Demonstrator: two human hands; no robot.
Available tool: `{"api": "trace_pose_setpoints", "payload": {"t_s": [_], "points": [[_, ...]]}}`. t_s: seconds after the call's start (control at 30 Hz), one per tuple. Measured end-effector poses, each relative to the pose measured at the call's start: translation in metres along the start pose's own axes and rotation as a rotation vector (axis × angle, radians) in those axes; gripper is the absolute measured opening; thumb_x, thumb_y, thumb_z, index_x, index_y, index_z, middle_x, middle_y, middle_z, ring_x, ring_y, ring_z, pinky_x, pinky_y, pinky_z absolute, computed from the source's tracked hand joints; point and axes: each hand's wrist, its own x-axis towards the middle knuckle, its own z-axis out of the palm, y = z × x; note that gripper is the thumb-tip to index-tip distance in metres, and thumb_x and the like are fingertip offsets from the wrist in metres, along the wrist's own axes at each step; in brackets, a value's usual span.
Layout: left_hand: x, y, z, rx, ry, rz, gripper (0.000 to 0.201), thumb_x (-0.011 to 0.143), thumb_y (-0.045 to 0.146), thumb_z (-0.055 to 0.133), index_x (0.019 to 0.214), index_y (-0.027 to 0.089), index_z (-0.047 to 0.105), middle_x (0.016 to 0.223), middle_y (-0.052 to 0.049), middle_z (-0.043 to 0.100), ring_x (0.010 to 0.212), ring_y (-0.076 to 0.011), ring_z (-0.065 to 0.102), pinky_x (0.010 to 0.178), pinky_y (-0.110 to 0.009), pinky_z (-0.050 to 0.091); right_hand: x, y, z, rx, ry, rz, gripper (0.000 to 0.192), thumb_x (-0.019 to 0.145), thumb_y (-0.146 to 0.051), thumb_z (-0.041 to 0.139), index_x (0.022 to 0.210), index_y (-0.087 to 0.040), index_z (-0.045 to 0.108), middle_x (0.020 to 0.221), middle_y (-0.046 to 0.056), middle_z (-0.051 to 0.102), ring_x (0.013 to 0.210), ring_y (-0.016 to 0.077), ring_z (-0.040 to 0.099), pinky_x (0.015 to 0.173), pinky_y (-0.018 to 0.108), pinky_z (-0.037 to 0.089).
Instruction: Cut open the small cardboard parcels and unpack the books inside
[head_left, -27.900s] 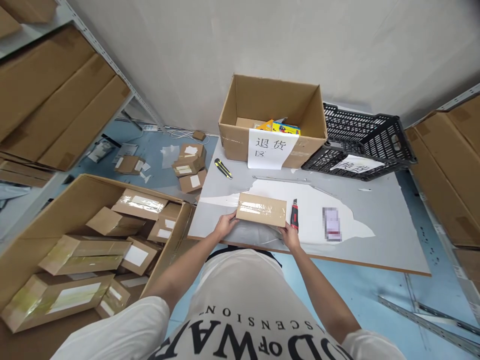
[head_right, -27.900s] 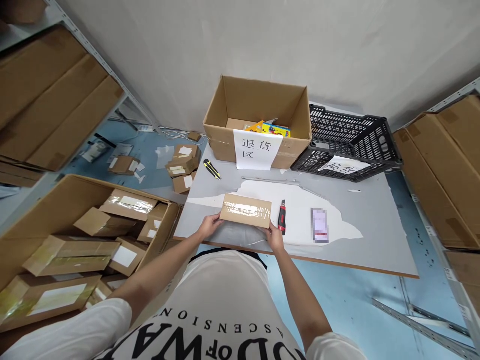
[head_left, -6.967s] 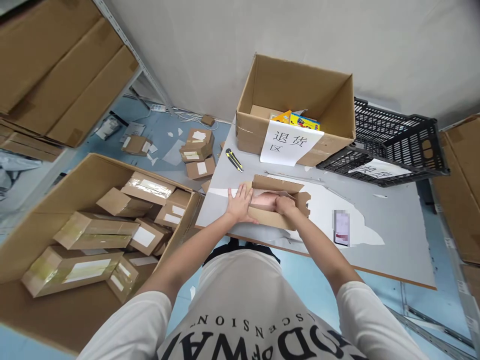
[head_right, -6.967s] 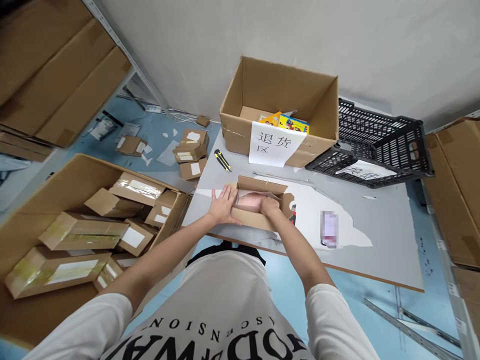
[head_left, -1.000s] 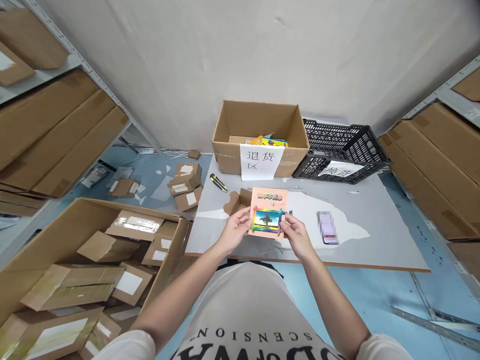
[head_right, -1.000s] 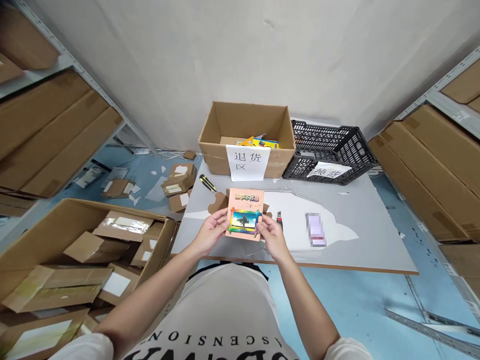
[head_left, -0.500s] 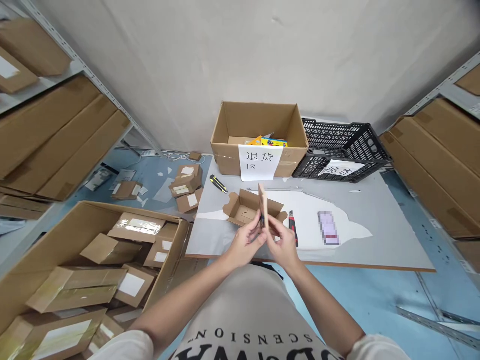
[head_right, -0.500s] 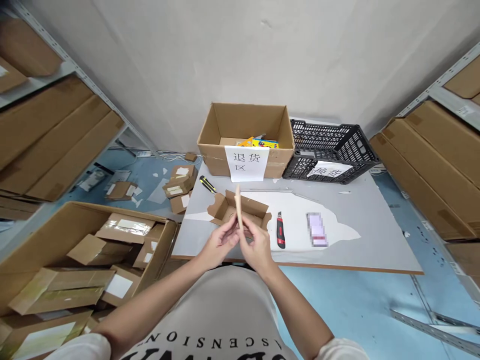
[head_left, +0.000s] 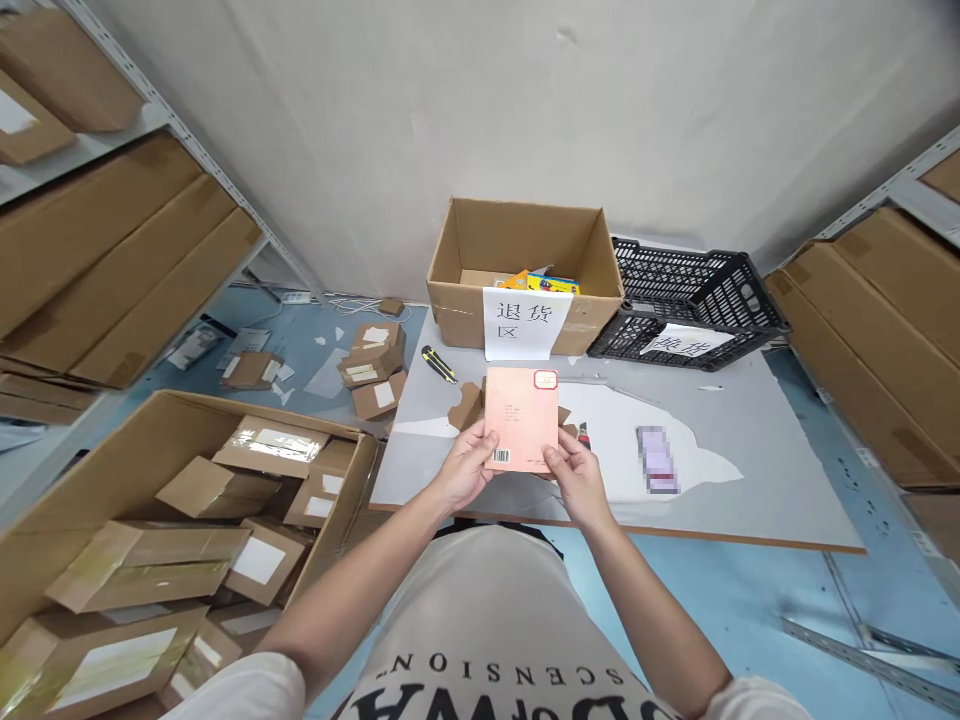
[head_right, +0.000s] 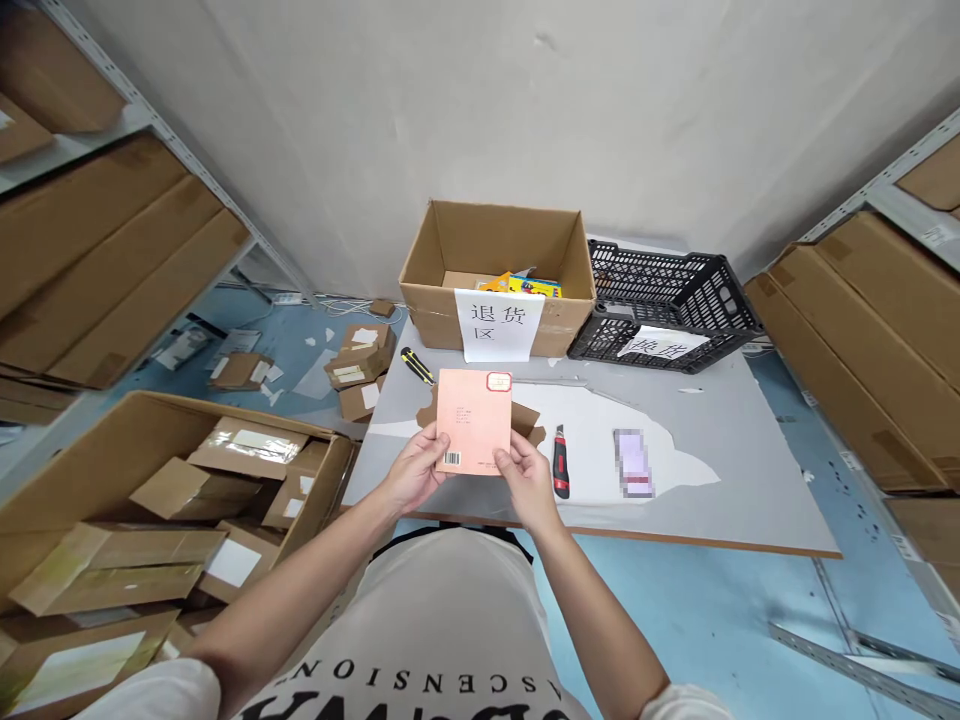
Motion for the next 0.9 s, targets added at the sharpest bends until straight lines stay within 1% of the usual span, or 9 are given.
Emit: {"api": "trace_pose_setpoints", "payload": {"t_s": [0.1,0.23,0.4,0.5,0.6,0.67,0.73,0.8,0.9], "points": [[0.003,-0.001,-0.003,0.064,0.047,0.033,0.045,0.072,0.036,0.072,0.110,0.015,0.062,0.109,-0.013,0.067,0.094,-0.0252,0.065,0.080,-0.036,0.052,0.002,0.004,-0.003,0.092,0.046,0.101,0.055,0.072,-0.049,0.067,0.118,-0.019,0.059,0.109,0.010,0.068,0.092,0.0265,0.067,0.073,0.039,0.057],[0.006,0.002,-0.005,0.100,0.061,0.045,0.050,0.071,0.036,0.072,0.114,0.013,0.062,0.108,-0.014,0.067,0.092,-0.0257,0.066,0.078,-0.037,0.053,0.003,0.012,-0.008,0.100,0.075,0.126,0.055,0.071,-0.048,0.069,0.118,-0.019,0.059,0.109,0.010,0.068,0.091,0.0258,0.067,0.070,0.037,0.058],[0.010,0.002,-0.007,0.137,0.052,0.065,0.052,0.075,0.038,0.068,0.120,0.014,0.059,0.115,-0.014,0.064,0.098,-0.0268,0.064,0.080,-0.037,0.052,0.006,0.013,-0.011,0.152,0.052,0.121,0.051,0.074,-0.047,0.066,0.117,-0.021,0.059,0.108,0.008,0.068,0.088,0.0236,0.067,0.067,0.035,0.058],[0.014,0.001,-0.012,0.176,0.102,0.109,0.057,0.074,0.038,0.069,0.125,0.016,0.055,0.123,-0.015,0.058,0.108,-0.0284,0.059,0.088,-0.041,0.049,0.009,0.011,-0.011,0.167,0.062,0.092,0.049,0.074,-0.046,0.065,0.116,-0.021,0.060,0.109,0.008,0.068,0.090,0.0229,0.066,0.068,0.034,0.057],[0.015,0.004,-0.013,0.246,0.203,0.188,0.059,0.072,0.037,0.071,0.125,0.018,0.054,0.131,-0.014,0.052,0.120,-0.0271,0.050,0.102,-0.043,0.039,0.013,0.008,-0.012,0.105,0.115,0.055,0.051,0.075,-0.047,0.065,0.117,-0.020,0.059,0.114,0.008,0.066,0.093,0.0242,0.065,0.069,0.034,0.057],[0.012,0.007,-0.009,0.317,0.228,0.224,0.056,0.073,0.037,0.070,0.124,0.019,0.055,0.133,-0.011,0.050,0.125,-0.0259,0.045,0.107,-0.042,0.033,0.015,0.005,-0.012,0.044,0.145,0.011,0.051,0.076,-0.047,0.063,0.119,-0.019,0.059,0.116,0.008,0.065,0.097,0.0250,0.064,0.073,0.036,0.056],[0.008,0.009,-0.001,0.365,0.165,0.209,0.054,0.074,0.037,0.069,0.123,0.020,0.056,0.134,-0.010,0.049,0.126,-0.0261,0.043,0.109,-0.042,0.030,0.016,0.002,-0.010,-0.017,0.160,-0.047,0.048,0.078,-0.045,0.060,0.119,-0.019,0.059,0.117,0.008,0.064,0.102,0.0249,0.062,0.081,0.038,0.054],[0.004,0.008,0.009,0.370,0.053,0.163,0.054,0.075,0.036,0.069,0.125,0.020,0.055,0.135,-0.010,0.048,0.127,-0.0266,0.042,0.111,-0.042,0.028,0.016,0.000,-0.005,-0.081,0.168,-0.103,0.045,0.080,-0.043,0.058,0.119,-0.020,0.059,0.117,0.006,0.065,0.105,0.0244,0.061,0.088,0.040,0.051],[0.001,0.002,0.018,0.332,-0.035,0.131,0.057,0.076,0.034,0.068,0.129,0.021,0.051,0.139,-0.009,0.042,0.130,-0.0265,0.037,0.112,-0.042,0.025,0.013,-0.004,0.005,-0.196,0.165,-0.176,0.044,0.083,-0.040,0.055,0.122,-0.021,0.058,0.116,0.005,0.065,0.107,0.0245,0.060,0.092,0.041,0.049]]}}
